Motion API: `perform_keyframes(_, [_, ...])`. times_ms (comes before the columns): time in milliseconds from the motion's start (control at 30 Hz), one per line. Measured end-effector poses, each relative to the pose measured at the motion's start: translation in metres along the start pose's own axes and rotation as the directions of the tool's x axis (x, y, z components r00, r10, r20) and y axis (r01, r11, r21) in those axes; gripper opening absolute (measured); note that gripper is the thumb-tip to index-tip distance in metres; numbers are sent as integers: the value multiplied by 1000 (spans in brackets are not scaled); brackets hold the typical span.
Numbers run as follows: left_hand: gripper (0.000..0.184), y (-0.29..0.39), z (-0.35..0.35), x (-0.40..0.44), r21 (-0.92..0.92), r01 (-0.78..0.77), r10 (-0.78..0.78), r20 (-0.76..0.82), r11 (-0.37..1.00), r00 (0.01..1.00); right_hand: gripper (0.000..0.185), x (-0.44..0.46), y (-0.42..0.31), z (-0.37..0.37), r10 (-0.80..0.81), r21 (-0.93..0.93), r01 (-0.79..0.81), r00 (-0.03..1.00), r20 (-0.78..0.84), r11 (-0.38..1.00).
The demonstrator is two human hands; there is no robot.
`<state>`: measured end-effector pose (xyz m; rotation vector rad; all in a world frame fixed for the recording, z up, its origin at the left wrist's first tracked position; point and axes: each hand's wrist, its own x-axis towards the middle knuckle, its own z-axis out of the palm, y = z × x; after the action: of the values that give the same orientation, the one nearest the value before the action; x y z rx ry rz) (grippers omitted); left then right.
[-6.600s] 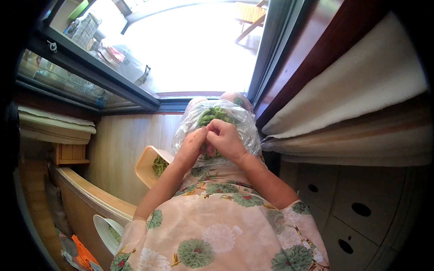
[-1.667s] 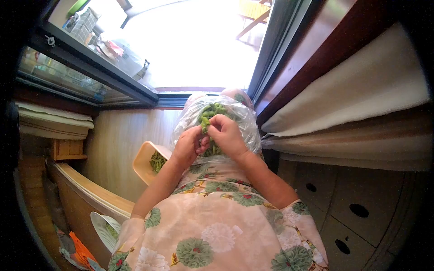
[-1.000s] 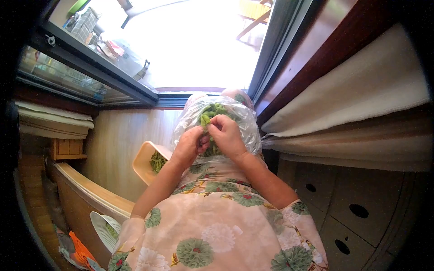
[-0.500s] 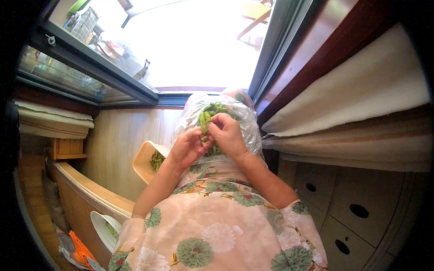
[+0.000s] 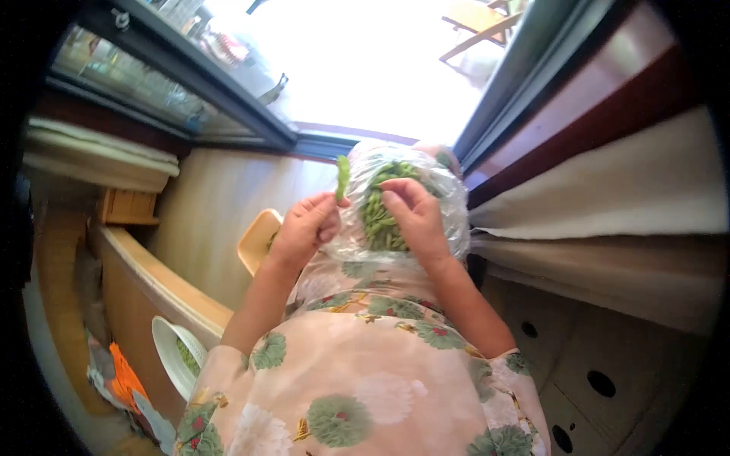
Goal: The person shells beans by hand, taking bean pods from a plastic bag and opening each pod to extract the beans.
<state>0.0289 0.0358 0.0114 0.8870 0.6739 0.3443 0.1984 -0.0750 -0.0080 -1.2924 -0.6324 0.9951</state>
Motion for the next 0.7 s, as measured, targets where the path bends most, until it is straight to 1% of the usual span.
perform_keyframes(33, [23,5,-10,-8,-29,-28,26,-69,999,997,18,0,1,-1,5,-18,-5,1000,-11,1000])
perform_keyframes(100, [21,10,-44,-23,-31,-68,61,-182,997,981,18,0,3,-2,-12,-43,12,1000,1,999])
perform_keyframes(200, [20,1,-93,-52,56,-94,108,-396,994,912,16,0,3,-1,-2,-46,3,1000,8,999])
perform_keyframes(300, [19,-18,-142,-82,303,34,167,-611,952,774,15,0,4,0,21,-44,-20,1000,14,999])
perform_keyframes(367, [19,-48,-184,-91,608,101,422,-652,787,630,15,1,2,1,36,-49,-35,999,20,998])
perform_keyframes(400, [19,-57,-200,-96,727,160,546,-624,668,559,15,1,2,3,41,-43,-40,999,19,998])
perform_keyframes(500, [20,-61,-220,-107,687,285,536,-711,669,456,15,1,2,5,46,-69,-44,999,23,997])
perform_keyframes(600, [21,-57,-231,-113,724,244,618,-683,645,391,15,1,2,5,33,-86,-31,999,22,996])
perform_keyframes(700, [23,-34,-235,-137,575,127,490,-776,808,397,15,1,2,5,40,-77,-38,999,22,996])
